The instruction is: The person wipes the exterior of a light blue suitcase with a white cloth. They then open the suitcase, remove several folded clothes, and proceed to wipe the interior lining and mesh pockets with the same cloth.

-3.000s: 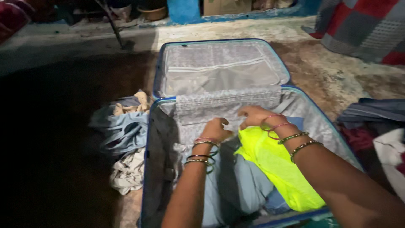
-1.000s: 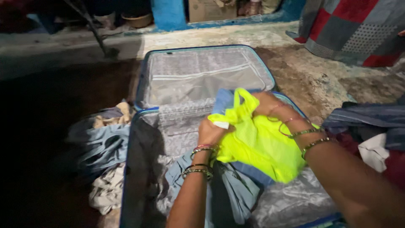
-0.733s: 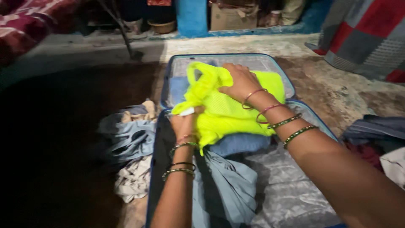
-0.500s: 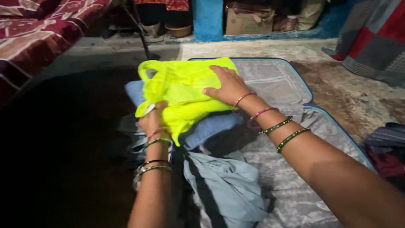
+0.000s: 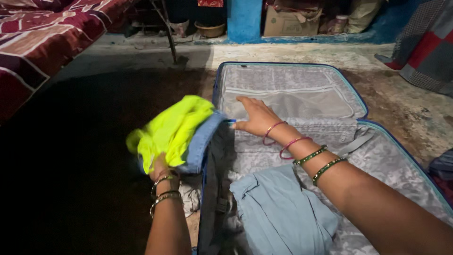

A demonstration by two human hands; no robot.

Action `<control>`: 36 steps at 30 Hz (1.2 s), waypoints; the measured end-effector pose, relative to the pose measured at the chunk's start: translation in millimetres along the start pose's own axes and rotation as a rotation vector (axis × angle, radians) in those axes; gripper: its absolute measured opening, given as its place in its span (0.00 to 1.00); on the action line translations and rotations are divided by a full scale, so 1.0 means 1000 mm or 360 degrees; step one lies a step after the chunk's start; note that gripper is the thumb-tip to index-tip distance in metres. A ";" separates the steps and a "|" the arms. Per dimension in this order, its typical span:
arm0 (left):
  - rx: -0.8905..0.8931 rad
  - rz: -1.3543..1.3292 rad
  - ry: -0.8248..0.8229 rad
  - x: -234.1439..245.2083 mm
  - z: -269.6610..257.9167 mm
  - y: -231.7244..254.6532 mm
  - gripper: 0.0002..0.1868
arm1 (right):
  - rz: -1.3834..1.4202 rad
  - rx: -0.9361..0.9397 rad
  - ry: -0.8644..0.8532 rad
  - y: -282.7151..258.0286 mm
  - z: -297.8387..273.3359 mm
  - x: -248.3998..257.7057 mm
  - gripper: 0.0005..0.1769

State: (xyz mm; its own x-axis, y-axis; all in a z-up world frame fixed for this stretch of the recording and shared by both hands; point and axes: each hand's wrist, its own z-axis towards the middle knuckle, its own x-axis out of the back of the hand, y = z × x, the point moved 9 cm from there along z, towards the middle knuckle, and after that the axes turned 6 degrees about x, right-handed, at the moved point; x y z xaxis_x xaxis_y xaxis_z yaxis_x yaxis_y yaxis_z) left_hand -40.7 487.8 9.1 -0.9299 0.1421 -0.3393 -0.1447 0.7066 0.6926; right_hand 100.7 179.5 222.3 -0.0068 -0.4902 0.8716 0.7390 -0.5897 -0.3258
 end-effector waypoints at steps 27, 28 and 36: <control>-0.0736 0.3095 -0.1235 -0.080 -0.158 -0.226 0.43 | 0.0286 -0.1336 -0.1094 0.125 -0.214 -0.067 0.61; -0.0632 0.3143 -0.1193 -0.071 -0.163 -0.227 0.47 | 0.0362 -0.1252 -0.1127 0.122 -0.223 -0.079 0.63; -0.0647 0.3081 -0.1453 -0.075 -0.159 -0.245 0.57 | 0.0542 -0.1120 -0.0861 0.172 -0.268 -0.164 0.62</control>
State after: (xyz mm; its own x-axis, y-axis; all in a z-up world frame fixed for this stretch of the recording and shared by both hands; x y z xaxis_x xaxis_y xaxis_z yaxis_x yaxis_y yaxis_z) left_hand 10.8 193.6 -33.7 0.3849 0.5870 0.7122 0.3572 -0.8063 0.4715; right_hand 48.5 -13.9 -74.5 0.5775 -0.4473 0.6830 0.0669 -0.8078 -0.5856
